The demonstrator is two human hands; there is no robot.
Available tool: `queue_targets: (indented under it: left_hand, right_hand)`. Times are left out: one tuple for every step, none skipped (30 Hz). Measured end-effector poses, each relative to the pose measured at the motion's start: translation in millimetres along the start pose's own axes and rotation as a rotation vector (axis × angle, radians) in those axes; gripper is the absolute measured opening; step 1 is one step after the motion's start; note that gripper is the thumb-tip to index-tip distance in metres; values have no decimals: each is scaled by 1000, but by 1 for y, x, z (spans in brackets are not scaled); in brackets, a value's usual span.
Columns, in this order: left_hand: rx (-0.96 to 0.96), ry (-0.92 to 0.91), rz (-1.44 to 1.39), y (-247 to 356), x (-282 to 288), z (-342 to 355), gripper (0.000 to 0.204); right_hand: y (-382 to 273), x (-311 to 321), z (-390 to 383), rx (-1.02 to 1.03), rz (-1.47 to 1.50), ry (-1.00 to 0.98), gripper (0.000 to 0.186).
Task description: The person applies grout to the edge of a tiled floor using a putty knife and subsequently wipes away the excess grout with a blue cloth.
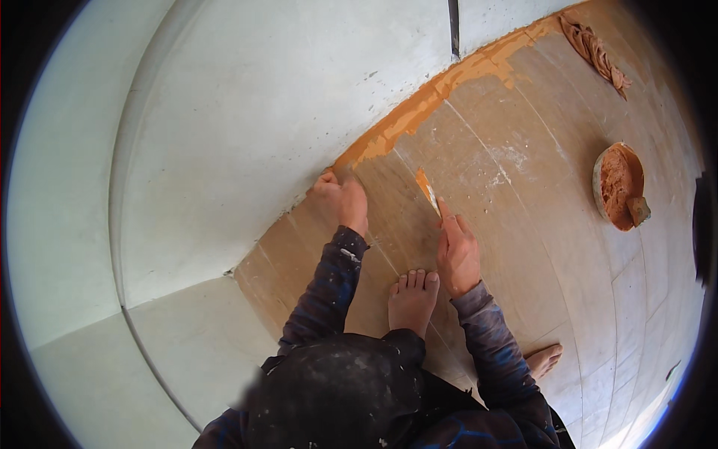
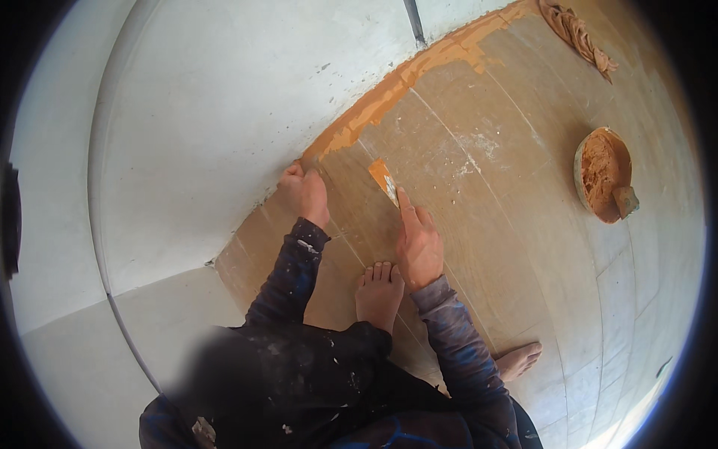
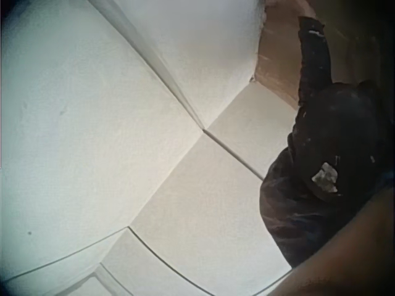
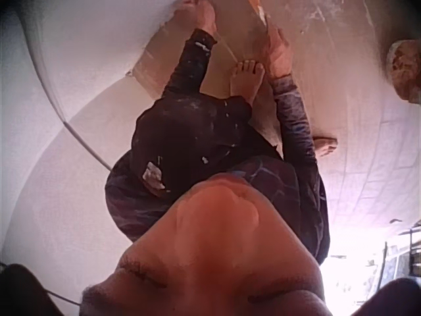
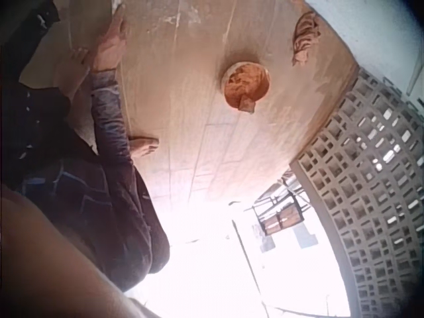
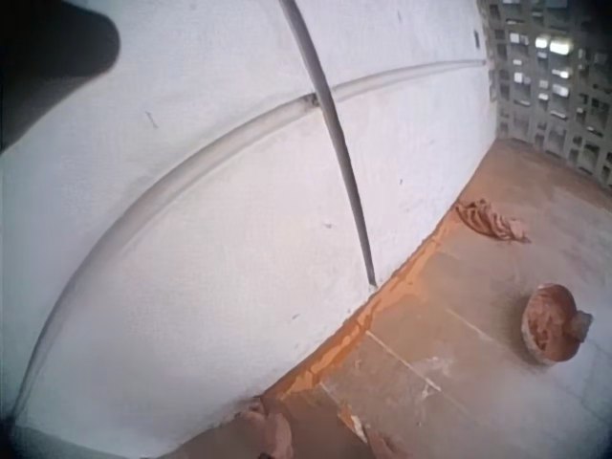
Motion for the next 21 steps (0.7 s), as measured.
queue_targets:
  left_hand:
    - [16, 31, 142, -6, -4, 3, 39]
    - [35, 60, 274, -11, -12, 5, 43]
    - [31, 70, 267, -10, -19, 5, 43]
    - [35, 63, 359, -10, -27, 5, 45]
    - [43, 52, 446, -6, -37, 4, 48]
    - [42, 60, 434, 0, -42, 3, 48]
    - [41, -14, 575, 5, -49, 4, 50]
    - [44, -86, 717, 10, -52, 4, 53]
    - [45, -76, 708, 11, -50, 11, 53]
    - [73, -93, 825, 10, -50, 22, 57]
    - [104, -114, 942, 15, -54, 23, 62]
    - [100, -117, 939, 22, -62, 22, 62]
    - [159, -164, 1041, 28, -74, 21, 62]
    - [215, -215, 1146, 37, -89, 13, 63]
    - [195, -256, 1143, 42, -103, 4, 63]
    - [93, -261, 1172, 54, -109, -3, 59]
    - [-26, -305, 1164, 63, -123, -10, 57]
    - [-163, -338, 1112, 75, -129, -10, 52]
    - [-277, -353, 1073, 69, -123, -8, 47]
    - [-338, -407, 969, 28, -133, -13, 42]
    - [-440, -351, 951, 32, -115, 5, 37]
  right_hand:
    - [-1, 1, -2, 9, 4, -1, 63]
    - [-1, 5, -3, 6, 24, 18, 61]
    - [-2, 8, -5, 4, 51, 34, 59]
    - [-3, 9, -8, 18, 52, 31, 59]
    - [0, 12, -10, -10, 51, 30, 57]
    - [2, 14, -11, -39, 50, 29, 54]
    - [-1, 16, -12, -25, 46, 28, 54]
    - [-3, 22, -13, -56, 48, 52, 53]
    - [-5, 25, -14, -88, 51, 78, 52]
    - [-6, 26, -14, -79, 51, 78, 52]
    - [0, 29, -16, -116, 25, 60, 53]
    - [3, 31, -14, -158, 0, 48, 53]
    - [3, 35, -11, -162, 2, 61, 53]
    - [7, 45, -9, -227, 36, 56, 49]
    - [15, 59, -9, -307, 52, 69, 46]
    - [20, 62, -12, -224, 79, 130, 40]
    - [29, 59, -15, -145, 62, 224, 34]
    - [29, 60, -15, -81, 34, 231, 26]
    - [22, 62, -15, -54, 11, 273, 25]
    - [33, 68, -20, -71, -49, 295, 29]
    - [19, 65, -15, -63, 3, 275, 29]
Point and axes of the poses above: each hand's wrist, its own z-axis towards the middle knuckle, its own x-axis out of the back of the hand, y = z × x, the point moved 4 cm from there along z, towards the middle knuckle, and after that the axes turned 11 degrees about -z, right-handed, at the moved point
